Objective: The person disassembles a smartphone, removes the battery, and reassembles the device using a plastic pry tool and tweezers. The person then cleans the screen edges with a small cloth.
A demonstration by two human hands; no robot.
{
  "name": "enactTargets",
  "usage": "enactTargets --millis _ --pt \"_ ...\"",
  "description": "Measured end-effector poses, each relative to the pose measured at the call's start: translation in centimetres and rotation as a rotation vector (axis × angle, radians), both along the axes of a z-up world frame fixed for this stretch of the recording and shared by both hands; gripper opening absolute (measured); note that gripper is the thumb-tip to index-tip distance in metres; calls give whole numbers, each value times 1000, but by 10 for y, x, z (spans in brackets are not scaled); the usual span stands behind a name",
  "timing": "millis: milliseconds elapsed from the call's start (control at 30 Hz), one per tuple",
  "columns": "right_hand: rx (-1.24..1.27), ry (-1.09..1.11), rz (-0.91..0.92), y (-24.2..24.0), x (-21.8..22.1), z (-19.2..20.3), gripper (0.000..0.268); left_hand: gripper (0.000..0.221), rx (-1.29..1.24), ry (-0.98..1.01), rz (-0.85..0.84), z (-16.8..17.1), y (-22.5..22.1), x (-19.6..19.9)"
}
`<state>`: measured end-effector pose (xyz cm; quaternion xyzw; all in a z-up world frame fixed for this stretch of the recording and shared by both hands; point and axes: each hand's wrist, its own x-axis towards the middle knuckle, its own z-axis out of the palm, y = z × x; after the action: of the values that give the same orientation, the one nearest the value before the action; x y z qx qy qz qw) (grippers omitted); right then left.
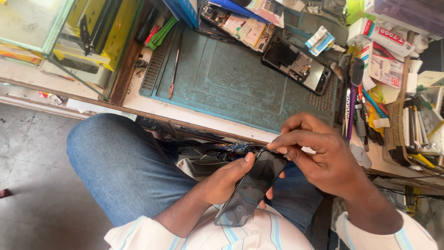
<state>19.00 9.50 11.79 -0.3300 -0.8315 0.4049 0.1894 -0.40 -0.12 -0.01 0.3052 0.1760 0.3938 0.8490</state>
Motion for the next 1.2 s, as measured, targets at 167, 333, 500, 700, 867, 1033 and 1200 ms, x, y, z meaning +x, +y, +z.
enactTargets --millis 167,333,500,700,867,1033,1200 --pt "49 -65 -53 -2 -3 -1 28 79 44 21 29 -1 -1 0" --pt "160 -28 -22 9 -9 0 23 77 16 -80 32 -1 -2 -1" --pt "213 -215 -151 43 -30 -11 16 77 34 -174 135 1 -3 1" --pt "410 -179 -5 66 -76 -28 14 85 -32 -314 158 0 -5 -5" --pt "489 -178 49 86 -109 -36 12 89 -18 -384 198 -4 -6 -8" --pt "559 -173 73 106 -142 -42 9 87 -31 -548 213 -9 -3 -9" --pt "540 -124 91 111 -171 -35 9 88 10 -505 319 -11 -4 -13"
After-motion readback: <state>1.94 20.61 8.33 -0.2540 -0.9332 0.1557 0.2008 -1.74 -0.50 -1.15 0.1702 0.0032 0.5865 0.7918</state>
